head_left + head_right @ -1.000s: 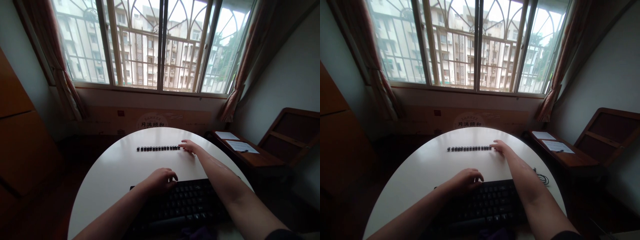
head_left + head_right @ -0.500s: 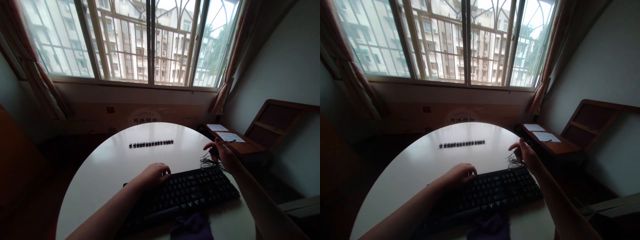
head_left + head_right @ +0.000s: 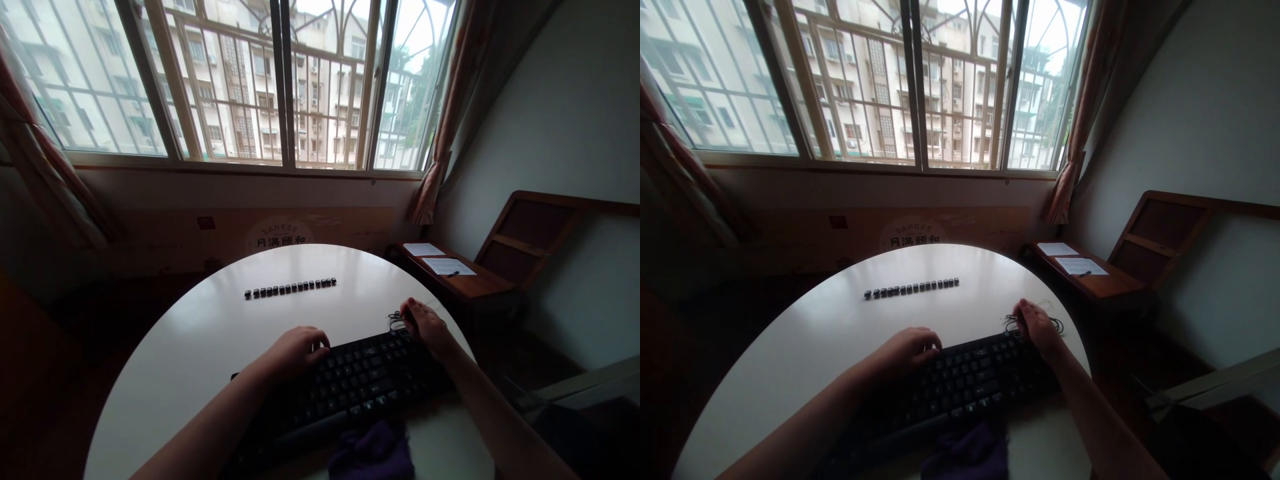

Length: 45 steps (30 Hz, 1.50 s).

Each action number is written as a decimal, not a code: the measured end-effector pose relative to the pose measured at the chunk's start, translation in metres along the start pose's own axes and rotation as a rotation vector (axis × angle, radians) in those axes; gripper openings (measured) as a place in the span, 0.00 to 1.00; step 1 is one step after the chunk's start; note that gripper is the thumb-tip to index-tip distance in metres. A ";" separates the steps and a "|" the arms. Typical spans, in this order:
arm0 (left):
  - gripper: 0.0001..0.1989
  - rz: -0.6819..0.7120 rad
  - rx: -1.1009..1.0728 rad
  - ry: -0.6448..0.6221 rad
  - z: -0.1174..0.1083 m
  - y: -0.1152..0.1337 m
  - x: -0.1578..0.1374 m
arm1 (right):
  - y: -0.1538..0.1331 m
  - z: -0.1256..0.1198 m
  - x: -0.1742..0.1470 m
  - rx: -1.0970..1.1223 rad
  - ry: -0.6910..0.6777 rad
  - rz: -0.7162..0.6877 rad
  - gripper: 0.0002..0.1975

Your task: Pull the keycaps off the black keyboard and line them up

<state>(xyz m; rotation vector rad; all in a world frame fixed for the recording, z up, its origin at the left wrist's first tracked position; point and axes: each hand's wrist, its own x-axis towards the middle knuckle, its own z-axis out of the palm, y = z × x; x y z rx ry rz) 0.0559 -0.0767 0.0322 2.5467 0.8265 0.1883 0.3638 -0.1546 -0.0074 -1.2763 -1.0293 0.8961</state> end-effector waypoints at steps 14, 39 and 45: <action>0.12 -0.007 -0.011 -0.010 0.002 -0.002 0.003 | 0.008 0.000 0.010 -0.266 0.112 -0.058 0.26; 0.11 -0.003 -0.011 -0.019 0.001 -0.003 0.004 | 0.009 0.004 -0.001 -0.219 0.183 -0.128 0.26; 0.12 -0.010 -0.004 -0.018 0.002 -0.003 0.003 | 0.011 0.001 0.001 -0.065 0.222 -0.098 0.25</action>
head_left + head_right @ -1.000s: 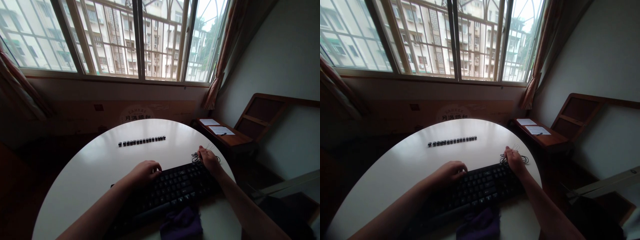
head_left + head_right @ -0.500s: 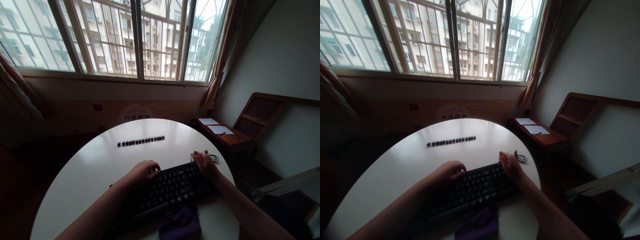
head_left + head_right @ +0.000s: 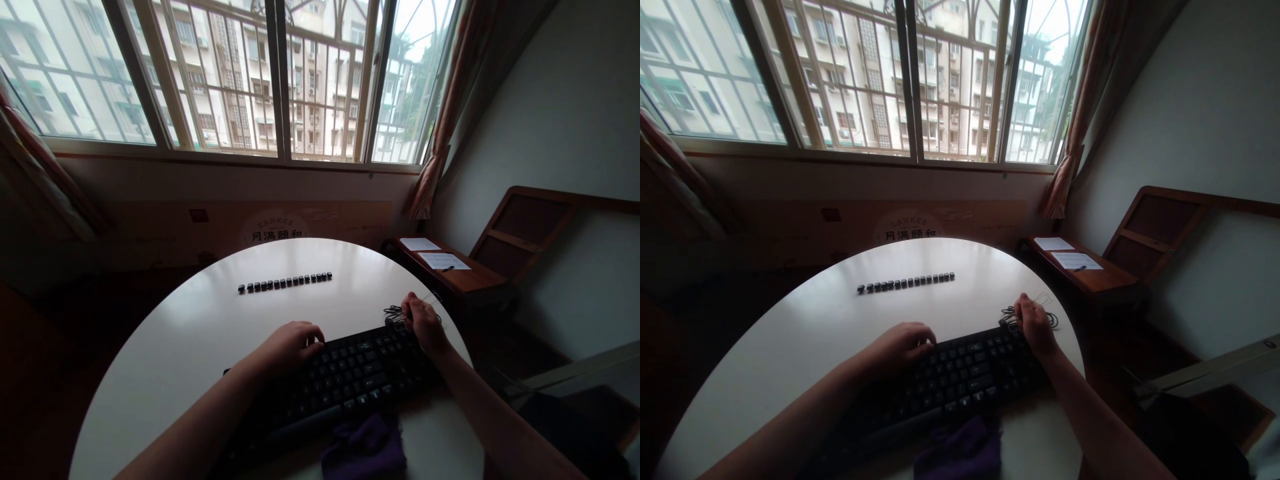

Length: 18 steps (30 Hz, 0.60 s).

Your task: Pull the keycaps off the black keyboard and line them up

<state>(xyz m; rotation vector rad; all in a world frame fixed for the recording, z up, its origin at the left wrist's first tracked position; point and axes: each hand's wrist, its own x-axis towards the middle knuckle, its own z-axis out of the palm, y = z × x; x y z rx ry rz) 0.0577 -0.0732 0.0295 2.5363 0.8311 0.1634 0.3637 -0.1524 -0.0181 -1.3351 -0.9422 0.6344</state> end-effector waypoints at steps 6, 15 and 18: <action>0.16 0.010 0.008 0.076 -0.001 0.002 -0.001 | -0.031 0.007 -0.024 -0.100 -0.193 -0.230 0.24; 0.18 0.198 -0.017 0.201 -0.009 0.012 -0.010 | -0.081 0.062 -0.083 -0.453 -0.711 -0.780 0.21; 0.20 0.244 -0.036 0.214 -0.009 0.012 -0.010 | -0.081 0.068 -0.080 -0.446 -0.691 -0.815 0.17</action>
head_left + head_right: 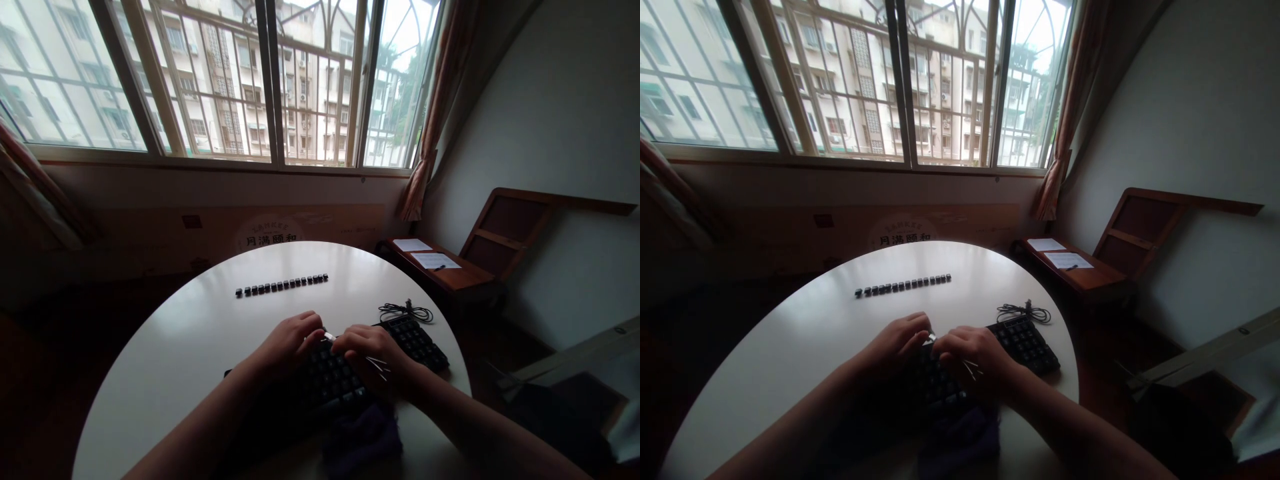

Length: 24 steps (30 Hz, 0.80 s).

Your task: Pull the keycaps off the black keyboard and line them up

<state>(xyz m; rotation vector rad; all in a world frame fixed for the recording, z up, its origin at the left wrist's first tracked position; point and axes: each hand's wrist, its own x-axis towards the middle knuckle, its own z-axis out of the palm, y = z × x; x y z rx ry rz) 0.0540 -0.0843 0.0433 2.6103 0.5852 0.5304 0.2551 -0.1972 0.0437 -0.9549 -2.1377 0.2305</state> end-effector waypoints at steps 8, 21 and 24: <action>0.16 -0.037 -0.066 -0.031 0.002 0.001 0.000 | 0.006 0.007 -0.003 -0.040 0.038 0.008 0.11; 0.15 -0.139 -0.219 0.020 0.004 -0.010 0.000 | -0.010 0.010 0.014 -0.345 0.239 -0.065 0.10; 0.17 -0.160 -0.301 0.023 0.002 -0.015 -0.001 | -0.003 0.007 0.013 -0.302 0.293 -0.049 0.14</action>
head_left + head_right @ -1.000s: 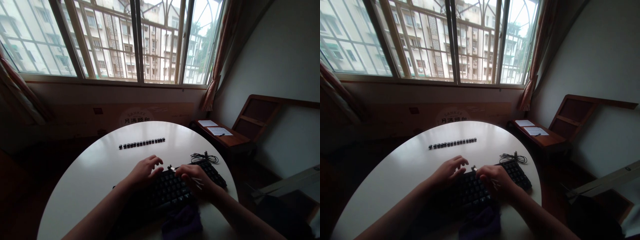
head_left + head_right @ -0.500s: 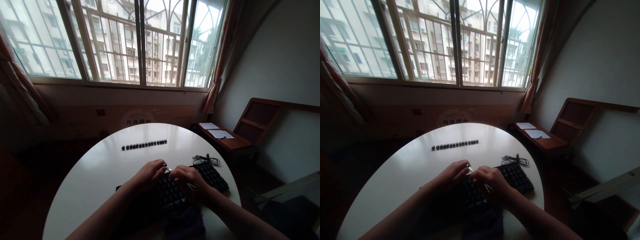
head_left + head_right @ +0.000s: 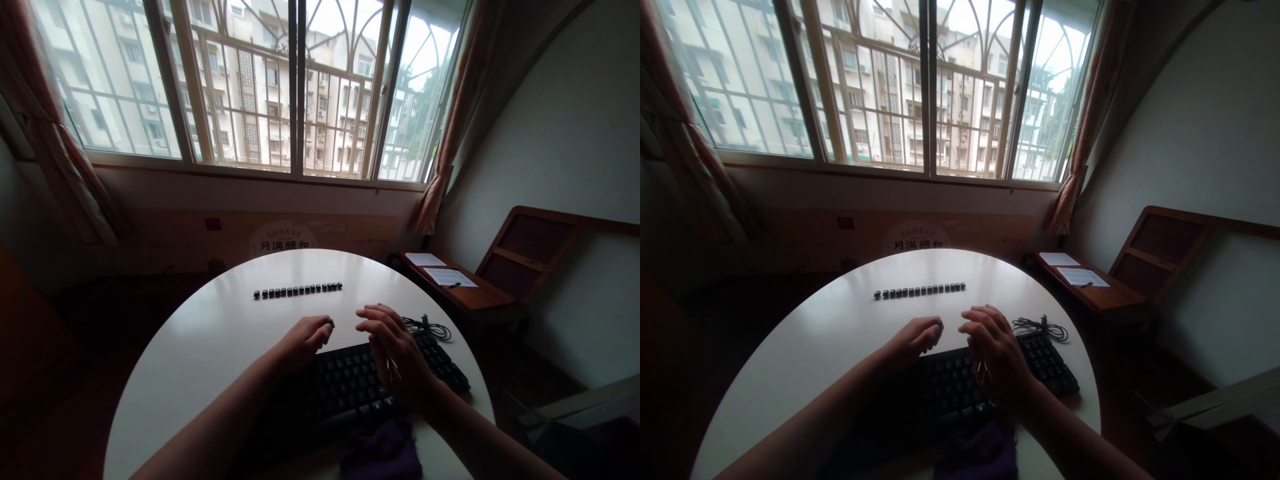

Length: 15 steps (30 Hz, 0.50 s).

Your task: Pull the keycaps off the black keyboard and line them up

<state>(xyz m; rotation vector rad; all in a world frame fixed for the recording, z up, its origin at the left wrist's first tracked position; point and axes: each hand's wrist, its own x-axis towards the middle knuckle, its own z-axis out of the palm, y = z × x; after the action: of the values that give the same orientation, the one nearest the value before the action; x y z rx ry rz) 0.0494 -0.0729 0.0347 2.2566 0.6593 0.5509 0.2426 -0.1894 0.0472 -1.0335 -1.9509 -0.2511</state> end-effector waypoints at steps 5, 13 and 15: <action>0.17 0.075 0.102 -0.061 -0.001 0.006 -0.002 | 0.015 0.005 0.001 -0.016 -0.249 0.021 0.19; 0.19 0.113 0.052 -0.121 -0.002 0.016 -0.007 | 0.023 0.019 0.014 -0.020 -0.331 -0.040 0.17; 0.20 0.122 0.051 -0.103 -0.002 0.016 -0.007 | 0.026 0.021 0.017 -0.009 -0.320 -0.037 0.15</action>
<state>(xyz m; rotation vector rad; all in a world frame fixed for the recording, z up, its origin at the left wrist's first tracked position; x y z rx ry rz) 0.0477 -0.0855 0.0468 2.3676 0.4917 0.4768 0.2444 -0.1522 0.0429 -1.0970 -2.2585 -0.1200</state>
